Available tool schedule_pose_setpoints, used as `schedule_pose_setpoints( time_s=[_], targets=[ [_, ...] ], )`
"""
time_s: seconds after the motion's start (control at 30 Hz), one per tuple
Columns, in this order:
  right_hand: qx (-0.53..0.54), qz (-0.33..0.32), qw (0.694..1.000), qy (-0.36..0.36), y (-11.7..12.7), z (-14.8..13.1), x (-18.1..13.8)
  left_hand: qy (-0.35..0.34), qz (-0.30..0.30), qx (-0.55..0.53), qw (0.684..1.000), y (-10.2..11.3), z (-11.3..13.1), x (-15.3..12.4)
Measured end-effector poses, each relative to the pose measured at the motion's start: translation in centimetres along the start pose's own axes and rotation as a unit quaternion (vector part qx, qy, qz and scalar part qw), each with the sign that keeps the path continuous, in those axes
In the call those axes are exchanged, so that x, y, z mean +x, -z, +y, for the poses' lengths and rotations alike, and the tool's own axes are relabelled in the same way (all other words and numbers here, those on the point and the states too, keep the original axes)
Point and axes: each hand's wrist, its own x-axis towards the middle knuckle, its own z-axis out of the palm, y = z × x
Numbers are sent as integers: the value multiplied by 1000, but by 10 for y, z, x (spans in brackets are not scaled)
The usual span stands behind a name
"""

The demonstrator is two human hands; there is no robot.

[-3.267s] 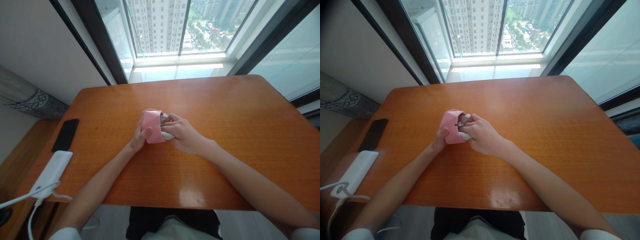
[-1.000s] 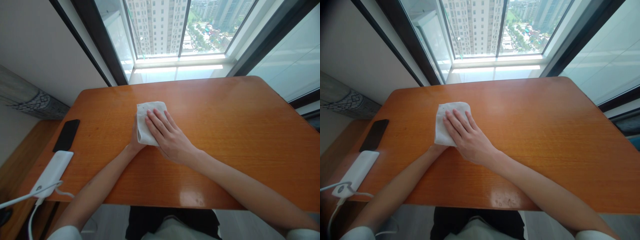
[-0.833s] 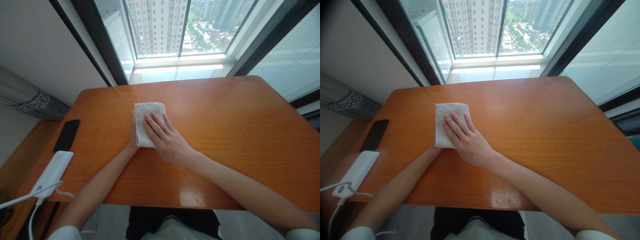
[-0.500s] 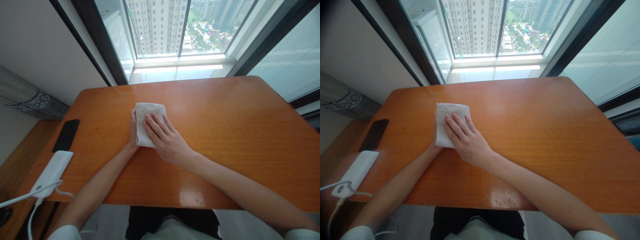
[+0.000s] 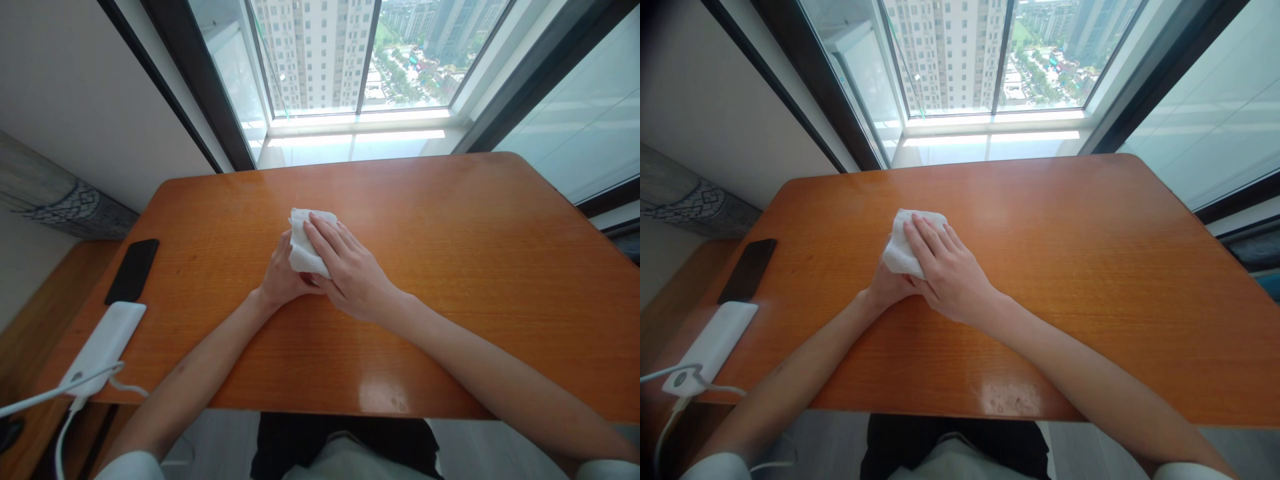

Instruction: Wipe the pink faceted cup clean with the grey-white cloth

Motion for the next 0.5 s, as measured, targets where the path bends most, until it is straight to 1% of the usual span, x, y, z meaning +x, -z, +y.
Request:
schedule_pose_setpoints(
  time_s=[0.07,0.17,0.23,0.3,0.37,0.43,0.5],
  targets=[
    [36,8,999,-10,4,2,2,-29,-14,49,998,3,4,1],
    [84,11,996,-35,11,3,5,-62,-59,67,994,6,13,6],
    [112,13,993,-47,15,2,6,-59,-92,95,989,8,19,9],
    [128,19,990,-50,16,1,7,-42,-110,119,986,9,24,11],
    [122,34,991,-41,15,1,7,-33,-93,109,989,9,28,12],
    [101,50,993,-23,12,0,7,-22,-50,72,996,8,29,10],
    [77,57,995,-3,9,-2,6,11,-10,30,999,7,28,8]
  ],
)
